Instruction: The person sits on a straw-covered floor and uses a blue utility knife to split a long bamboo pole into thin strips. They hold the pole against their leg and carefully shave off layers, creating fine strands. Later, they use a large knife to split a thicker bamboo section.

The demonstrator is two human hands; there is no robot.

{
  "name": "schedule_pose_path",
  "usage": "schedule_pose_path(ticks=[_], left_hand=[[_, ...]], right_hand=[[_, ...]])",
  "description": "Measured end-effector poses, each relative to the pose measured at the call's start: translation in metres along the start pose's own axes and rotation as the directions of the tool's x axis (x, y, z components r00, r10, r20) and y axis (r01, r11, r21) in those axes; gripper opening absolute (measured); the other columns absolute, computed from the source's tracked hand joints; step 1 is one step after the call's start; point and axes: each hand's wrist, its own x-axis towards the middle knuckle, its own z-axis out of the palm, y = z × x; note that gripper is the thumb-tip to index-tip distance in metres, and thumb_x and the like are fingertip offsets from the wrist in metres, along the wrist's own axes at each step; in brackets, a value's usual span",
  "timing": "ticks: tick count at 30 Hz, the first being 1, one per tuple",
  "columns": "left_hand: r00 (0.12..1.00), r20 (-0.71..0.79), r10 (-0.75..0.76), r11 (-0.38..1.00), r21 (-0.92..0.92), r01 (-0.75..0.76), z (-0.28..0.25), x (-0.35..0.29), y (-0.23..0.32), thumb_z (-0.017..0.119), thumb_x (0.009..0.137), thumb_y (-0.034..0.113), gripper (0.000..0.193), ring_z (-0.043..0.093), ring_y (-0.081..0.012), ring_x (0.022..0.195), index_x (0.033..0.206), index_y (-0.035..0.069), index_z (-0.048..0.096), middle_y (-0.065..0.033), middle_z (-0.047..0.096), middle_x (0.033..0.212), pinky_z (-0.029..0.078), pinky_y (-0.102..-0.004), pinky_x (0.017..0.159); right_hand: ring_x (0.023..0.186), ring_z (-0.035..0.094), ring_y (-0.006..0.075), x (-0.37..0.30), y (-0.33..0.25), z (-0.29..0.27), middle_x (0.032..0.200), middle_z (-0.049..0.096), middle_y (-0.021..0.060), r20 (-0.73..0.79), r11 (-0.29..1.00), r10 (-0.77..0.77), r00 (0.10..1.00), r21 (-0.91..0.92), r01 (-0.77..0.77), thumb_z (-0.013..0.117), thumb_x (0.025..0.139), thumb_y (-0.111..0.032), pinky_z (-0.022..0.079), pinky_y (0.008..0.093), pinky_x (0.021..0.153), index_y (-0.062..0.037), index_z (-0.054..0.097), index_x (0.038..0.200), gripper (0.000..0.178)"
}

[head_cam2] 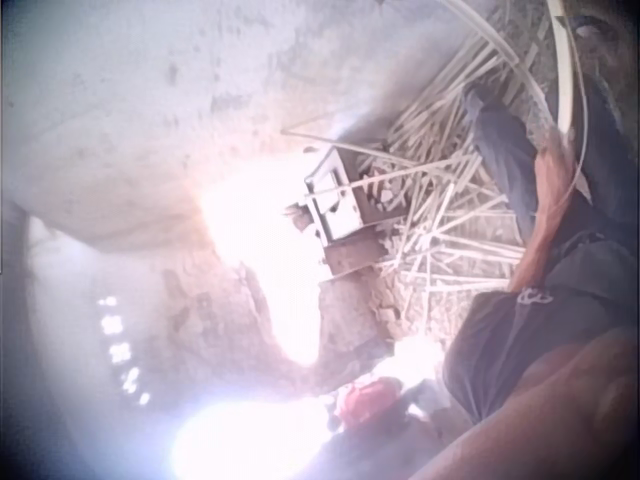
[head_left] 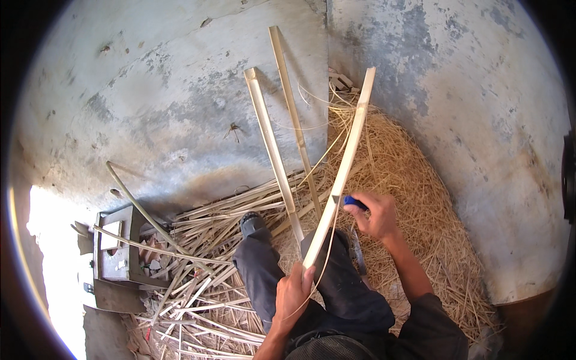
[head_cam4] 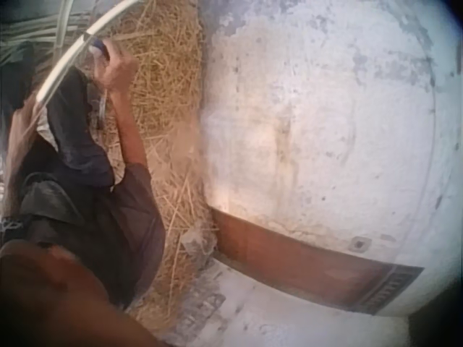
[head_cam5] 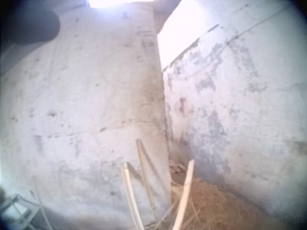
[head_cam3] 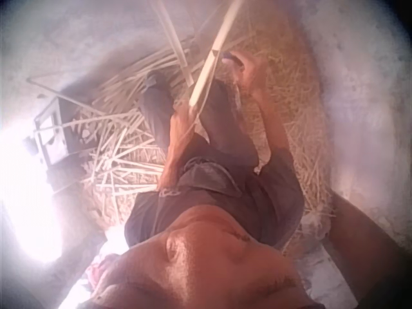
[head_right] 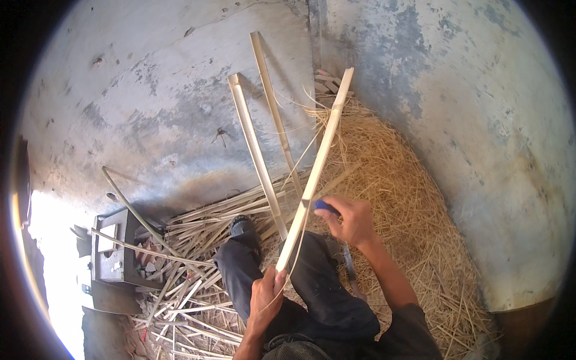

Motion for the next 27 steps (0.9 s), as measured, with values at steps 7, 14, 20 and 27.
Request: schedule_pose_path(ticks=[7, 14, 20, 27], left_hand=[[0.998, 0.01, -0.056, 0.998, 0.0, 0.056, 0.002, -0.019, -0.017, 0.058, 0.108, 0.03, 0.035, 0.063, -0.0522, 0.066, 0.092, 0.0, 0.053, -0.0295, 0.06, 0.067, 0.046, -0.0569, 0.057], [0.997, 0.026, -0.074, 0.997, -0.008, 0.074, -0.003, -0.039, -0.019, 0.055, 0.11, 0.03, 0.033, 0.064, -0.0523, 0.071, 0.099, -0.001, 0.06, -0.0295, 0.063, 0.071, 0.047, -0.0572, 0.062], [0.98, 0.108, -0.165, 0.986, 0.026, 0.163, 0.001, -0.059, -0.029, 0.056, 0.109, 0.03, 0.033, 0.065, -0.0522, 0.076, 0.1, -0.001, 0.06, -0.0305, 0.064, 0.075, 0.048, -0.057, 0.064], [0.981, 0.129, -0.146, 0.987, -0.049, 0.153, 0.001, -0.05, -0.034, 0.061, 0.107, 0.032, 0.034, 0.067, -0.0502, 0.075, 0.101, -0.002, 0.061, -0.0286, 0.066, 0.076, 0.049, -0.0542, 0.064]], right_hand=[[0.071, 0.077, 0.0242, 0.007, 0.033, 0.017, 0.088, 0.078, 0.0129, 0.055, 0.997, 0.066, 0.996, -0.034, -0.064, 0.075, 0.097, -0.038, 0.059, 0.0332, 0.06, -0.0026, 0.077, 0.099, 0.035], [0.051, 0.056, 0.0121, 0.011, 0.085, 0.032, 0.067, 0.066, 0.0011, 0.04, 0.988, 0.145, 0.989, -0.058, -0.143, 0.061, 0.105, -0.051, 0.04, 0.0299, 0.045, -0.0074, 0.078, 0.1, 0.047], [0.05, 0.059, 0.0142, 0.022, 0.124, 0.026, 0.066, 0.068, 0.0027, -0.01, 0.975, 0.153, 0.988, -0.16, -0.152, 0.061, 0.104, -0.054, 0.042, 0.0311, 0.046, -0.0091, 0.077, 0.1, 0.048], [0.052, 0.056, 0.0108, 0.022, 0.131, 0.039, 0.075, 0.068, -0.0015, -0.105, 0.924, 0.355, 0.929, 0.189, -0.332, 0.064, 0.104, -0.049, 0.044, 0.028, 0.047, -0.0072, 0.075, 0.097, 0.044]])
